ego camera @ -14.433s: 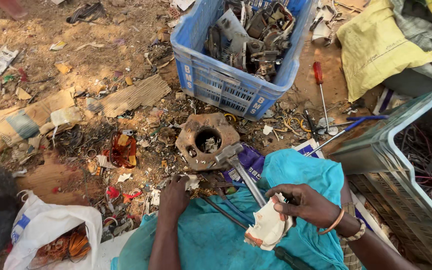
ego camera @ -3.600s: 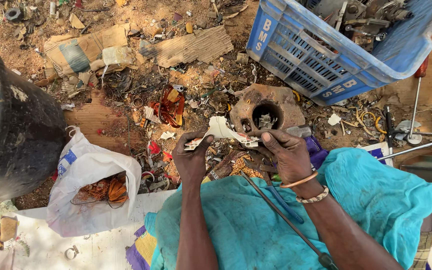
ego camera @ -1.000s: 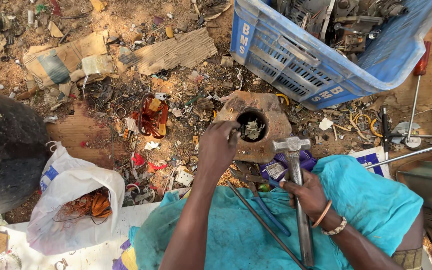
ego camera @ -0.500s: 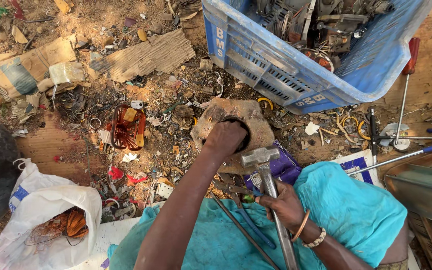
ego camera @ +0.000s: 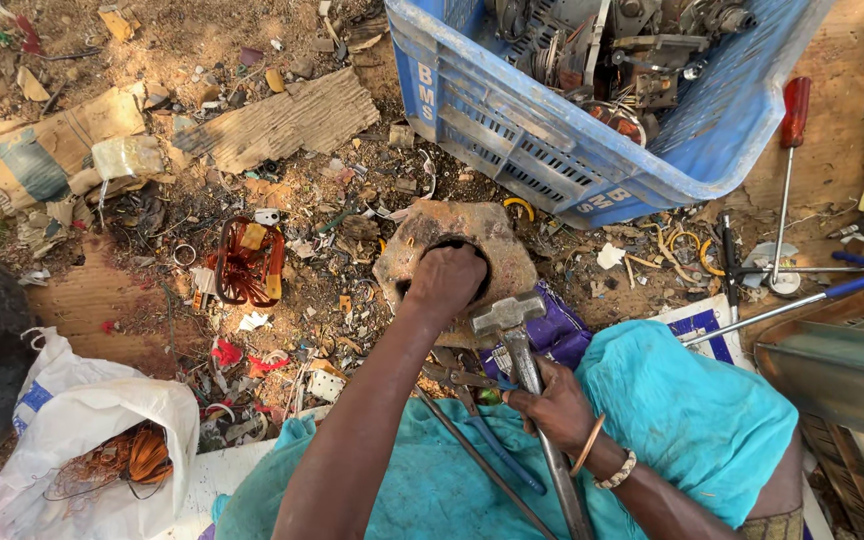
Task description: The person dismantles small discarded appliances and motor housings at an outdoor scrap workbench. They use pliers to grip and pry parts, a hammer to break plastic and metal housings, and pull out copper wire and coils, placing the salvaged copper into a plastic bag while discarding broken scraps onto the ground.
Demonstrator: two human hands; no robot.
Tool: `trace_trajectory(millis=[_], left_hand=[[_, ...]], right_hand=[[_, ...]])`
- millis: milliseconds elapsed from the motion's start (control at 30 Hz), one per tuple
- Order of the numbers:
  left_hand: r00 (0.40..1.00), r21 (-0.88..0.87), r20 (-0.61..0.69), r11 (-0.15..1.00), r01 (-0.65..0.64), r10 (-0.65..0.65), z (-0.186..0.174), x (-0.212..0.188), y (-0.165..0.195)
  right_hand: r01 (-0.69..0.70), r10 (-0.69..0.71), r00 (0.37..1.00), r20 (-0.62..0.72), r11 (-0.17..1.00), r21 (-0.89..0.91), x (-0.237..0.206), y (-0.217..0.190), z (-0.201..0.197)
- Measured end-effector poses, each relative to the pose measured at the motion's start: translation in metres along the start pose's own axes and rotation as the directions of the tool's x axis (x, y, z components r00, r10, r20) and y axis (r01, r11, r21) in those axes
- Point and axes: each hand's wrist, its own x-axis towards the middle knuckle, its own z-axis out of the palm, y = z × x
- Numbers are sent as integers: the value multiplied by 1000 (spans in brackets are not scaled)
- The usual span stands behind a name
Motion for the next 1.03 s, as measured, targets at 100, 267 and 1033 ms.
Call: trace_trajectory(millis=[100, 267, 1033], left_hand=[[989, -185, -140, 983, 18, -45, -16, -21, -6], [882, -972, 81, 160, 173, -464, -44, -82, -3], [866, -806, -222, -416, -422, -448, -28, -220, 161]], right_hand=[[-29, 29, 1000, 10, 1000, -8, 0, 3, -2], [-30, 26, 999, 36, 993, 116, 0, 0, -7], [790, -908, 317, -274, 413, -454, -165, -60, 0]])
